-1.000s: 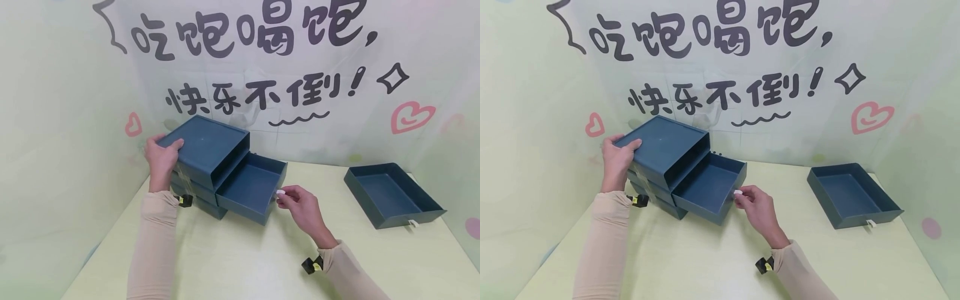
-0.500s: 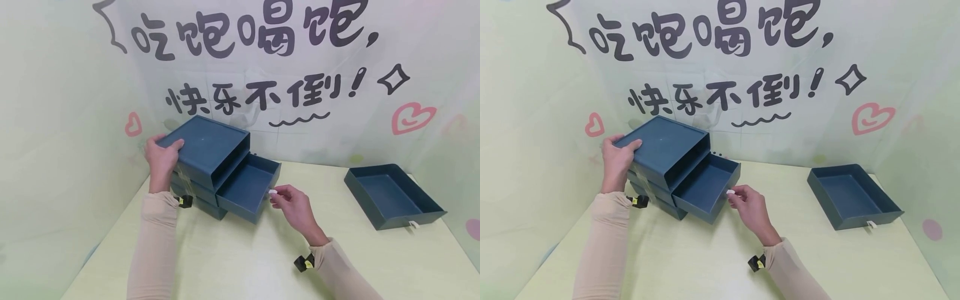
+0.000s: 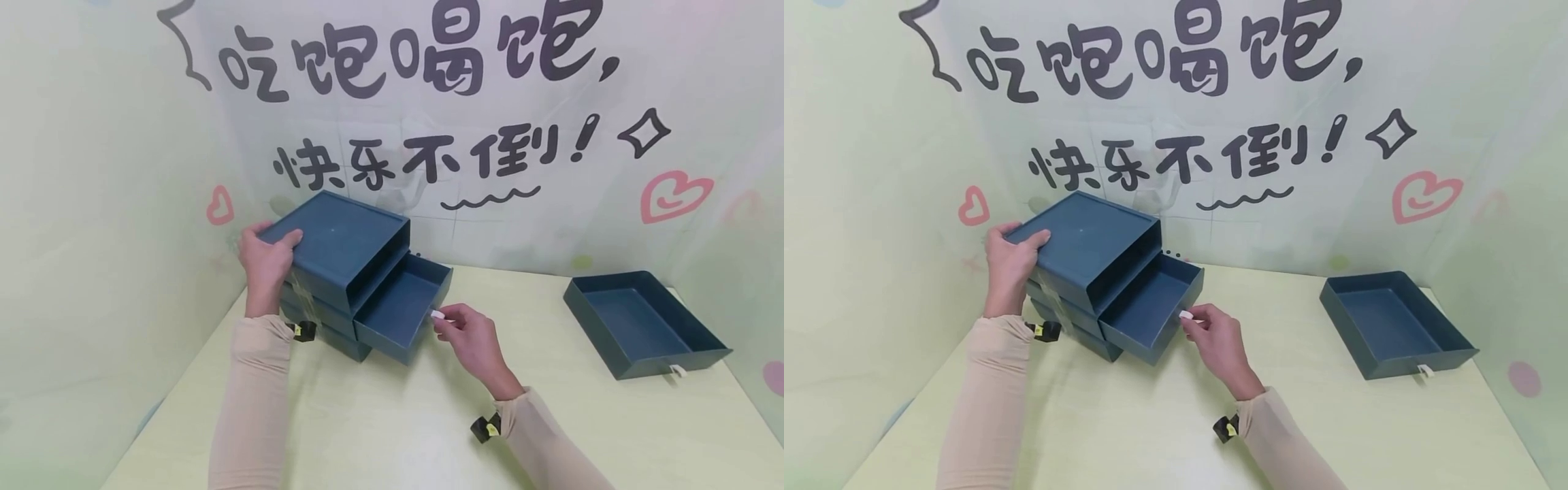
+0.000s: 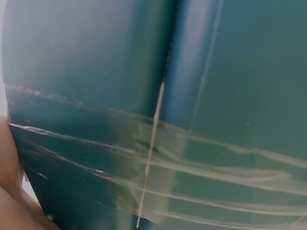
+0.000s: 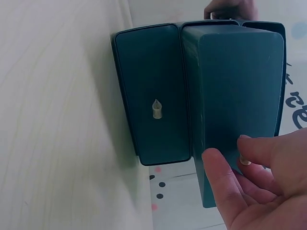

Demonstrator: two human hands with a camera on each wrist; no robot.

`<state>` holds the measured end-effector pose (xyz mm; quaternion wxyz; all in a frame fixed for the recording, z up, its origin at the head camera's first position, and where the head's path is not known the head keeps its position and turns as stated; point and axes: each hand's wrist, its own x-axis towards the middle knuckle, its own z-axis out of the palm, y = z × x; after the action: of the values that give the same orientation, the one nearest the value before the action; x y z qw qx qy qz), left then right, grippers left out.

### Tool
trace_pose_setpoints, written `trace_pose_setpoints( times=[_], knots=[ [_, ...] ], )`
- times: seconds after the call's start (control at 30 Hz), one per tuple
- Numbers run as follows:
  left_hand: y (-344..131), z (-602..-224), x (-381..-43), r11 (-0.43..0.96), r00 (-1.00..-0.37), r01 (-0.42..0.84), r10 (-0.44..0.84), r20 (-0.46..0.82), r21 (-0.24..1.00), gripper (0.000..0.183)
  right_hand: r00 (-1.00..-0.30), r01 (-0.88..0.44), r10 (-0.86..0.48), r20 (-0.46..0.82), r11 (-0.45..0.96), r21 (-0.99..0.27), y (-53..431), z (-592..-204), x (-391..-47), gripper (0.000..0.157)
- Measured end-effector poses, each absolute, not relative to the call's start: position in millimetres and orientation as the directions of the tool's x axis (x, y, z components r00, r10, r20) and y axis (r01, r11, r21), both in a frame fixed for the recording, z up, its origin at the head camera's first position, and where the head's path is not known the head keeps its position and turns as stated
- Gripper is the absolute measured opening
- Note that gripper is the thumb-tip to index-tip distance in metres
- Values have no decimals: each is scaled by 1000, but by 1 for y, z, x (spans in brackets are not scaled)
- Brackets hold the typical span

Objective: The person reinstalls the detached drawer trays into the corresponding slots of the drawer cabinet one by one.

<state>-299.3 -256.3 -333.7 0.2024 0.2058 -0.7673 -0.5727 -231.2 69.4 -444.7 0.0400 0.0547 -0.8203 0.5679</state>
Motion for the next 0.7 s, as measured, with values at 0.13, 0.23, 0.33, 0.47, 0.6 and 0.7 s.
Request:
trace_pose_setpoints(
  times=[0.13,0.23,0.33,0.47,0.6,0.7],
  knots=[
    [-255,-333,-298,267,-834,-78,-546,84,961,70,-990,-142,-49,134,354,-924,68,-445,-232,20],
    [-255,-333,-298,266,-834,-76,-545,85,961,70,-990,-144,-53,133,362,-921,67,-445,-233,19],
    [-255,-333,-299,266,-835,-80,-544,81,961,71,-989,-149,-57,138,366,-919,65,-445,-234,19],
    [-256,-333,-299,267,-835,-87,-545,76,960,71,-988,-152,-63,138,369,-917,62,-445,-236,19],
    [-256,-333,-299,259,-837,-94,-543,65,961,71,-990,-142,-61,128,361,-922,60,-445,-237,19],
    [-255,-333,-299,250,-839,-93,-540,59,964,71,-989,-148,-64,135,344,-927,58,-445,-238,18]
  ],
)
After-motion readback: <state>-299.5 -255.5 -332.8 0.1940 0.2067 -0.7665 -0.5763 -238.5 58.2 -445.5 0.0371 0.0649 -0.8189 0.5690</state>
